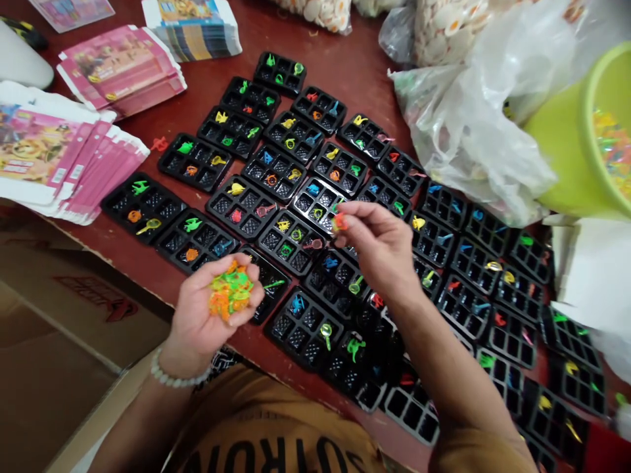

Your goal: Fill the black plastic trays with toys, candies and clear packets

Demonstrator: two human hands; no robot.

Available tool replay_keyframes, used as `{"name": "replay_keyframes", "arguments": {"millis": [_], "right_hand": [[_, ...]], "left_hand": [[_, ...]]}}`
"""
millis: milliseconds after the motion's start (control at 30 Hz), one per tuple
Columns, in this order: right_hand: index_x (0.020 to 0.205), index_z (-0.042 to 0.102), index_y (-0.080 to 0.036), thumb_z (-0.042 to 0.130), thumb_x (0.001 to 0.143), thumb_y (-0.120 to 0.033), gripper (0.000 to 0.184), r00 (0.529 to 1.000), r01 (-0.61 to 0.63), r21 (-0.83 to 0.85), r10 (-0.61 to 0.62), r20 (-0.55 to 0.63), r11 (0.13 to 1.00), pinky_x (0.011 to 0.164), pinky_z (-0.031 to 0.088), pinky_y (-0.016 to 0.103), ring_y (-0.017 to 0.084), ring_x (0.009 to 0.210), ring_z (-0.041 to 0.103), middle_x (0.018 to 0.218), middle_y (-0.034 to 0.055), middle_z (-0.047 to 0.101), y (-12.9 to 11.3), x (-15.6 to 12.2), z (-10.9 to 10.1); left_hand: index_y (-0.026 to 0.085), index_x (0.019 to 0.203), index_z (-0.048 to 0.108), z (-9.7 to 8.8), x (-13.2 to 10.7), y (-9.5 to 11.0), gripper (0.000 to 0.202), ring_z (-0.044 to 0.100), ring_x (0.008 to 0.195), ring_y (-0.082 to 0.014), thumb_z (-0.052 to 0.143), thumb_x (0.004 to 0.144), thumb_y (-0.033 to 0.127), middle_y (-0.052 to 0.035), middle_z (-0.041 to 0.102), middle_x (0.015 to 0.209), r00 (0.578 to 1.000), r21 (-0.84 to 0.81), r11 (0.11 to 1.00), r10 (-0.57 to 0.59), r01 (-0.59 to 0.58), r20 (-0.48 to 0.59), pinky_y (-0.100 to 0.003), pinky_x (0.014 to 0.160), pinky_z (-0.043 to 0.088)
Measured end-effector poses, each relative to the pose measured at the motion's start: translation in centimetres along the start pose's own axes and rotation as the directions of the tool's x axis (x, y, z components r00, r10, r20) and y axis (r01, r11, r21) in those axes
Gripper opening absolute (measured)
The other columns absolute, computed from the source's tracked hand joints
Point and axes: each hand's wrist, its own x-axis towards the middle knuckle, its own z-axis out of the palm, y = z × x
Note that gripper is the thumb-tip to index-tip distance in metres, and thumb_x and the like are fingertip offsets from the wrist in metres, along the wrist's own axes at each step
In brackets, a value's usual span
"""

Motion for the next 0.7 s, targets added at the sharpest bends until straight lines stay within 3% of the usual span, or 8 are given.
{"name": "replay_keyframes", "arguments": {"millis": [100, 200, 333, 533, 700], "right_hand": [[0.085, 0.067, -0.02, 0.072, 0.074, -0.024, 0.013, 0.974, -0.216, 0.295, 0.226, 0.001, 0.931, 0.058, 0.057, 0.022, 0.012, 0.073, 0.066, 0.075, -0.0015, 0.062, 0.4, 2.1, -2.5], [0.078, 0.061, -0.018, 0.068, 0.071, -0.025, 0.012, 0.941, -0.322, 0.435, 0.335, 0.049, 0.841, 0.056, 0.055, 0.019, 0.009, 0.068, 0.063, 0.076, -0.001, 0.061, 1.0, 3.7, -3.7], [0.09, 0.063, -0.018, 0.067, 0.078, -0.025, 0.014, 0.93, -0.347, 0.436, 0.365, 0.045, 0.831, 0.05, 0.05, 0.016, 0.006, 0.061, 0.057, 0.076, -0.0031, 0.062, 1.9, 5.0, -3.2], [0.1, 0.067, -0.018, 0.07, 0.067, -0.003, 0.037, 0.941, -0.335, 0.36, 0.326, 0.09, 0.871, 0.076, 0.062, 0.019, 0.009, 0.086, 0.071, 0.093, -0.0011, 0.071, 2.2, 4.7, -1.9], [0.099, 0.069, -0.018, 0.087, 0.069, -0.016, 0.035, 0.94, -0.339, 0.249, 0.314, 0.136, 0.907, 0.078, 0.064, 0.019, 0.012, 0.094, 0.075, 0.103, 0.0006, 0.074, 2.1, 3.1, -1.0]], "left_hand": [[0.013, 0.091, 0.068, -1.6, -0.7, 1.8, 0.017, 0.062, 0.061, -0.0178, 0.052, 0.091, 0.017, -0.008, 0.063, 0.083, 0.991, 0.01, 0.992, 0.129, -0.129, -0.035, -0.017, 0.032, 0.043], [0.013, 0.092, 0.067, -2.7, -1.1, 2.9, 0.018, 0.061, 0.061, -0.0168, 0.049, 0.091, 0.015, -0.0077, 0.062, 0.084, 0.976, 0.014, 0.978, 0.21, -0.209, -0.059, -0.017, 0.033, 0.044], [0.012, 0.092, 0.066, -3.4, -1.3, 3.5, 0.019, 0.06, 0.061, -0.0161, 0.047, 0.091, 0.013, -0.0077, 0.061, 0.084, 0.968, 0.021, 0.971, 0.241, -0.24, -0.075, -0.017, 0.034, 0.045], [0.013, 0.092, 0.066, -3.8, -1.4, 3.6, 0.02, 0.061, 0.061, -0.0165, 0.046, 0.091, 0.011, -0.0079, 0.061, 0.085, 0.973, 0.015, 0.976, 0.218, -0.218, -0.07, -0.017, 0.034, 0.045], [0.012, 0.09, 0.066, -4.0, -1.1, 3.7, 0.022, 0.061, 0.06, -0.0169, 0.045, 0.092, 0.015, -0.0081, 0.061, 0.083, 0.974, -0.02, 0.975, 0.218, -0.219, -0.066, -0.018, 0.034, 0.045]]}}
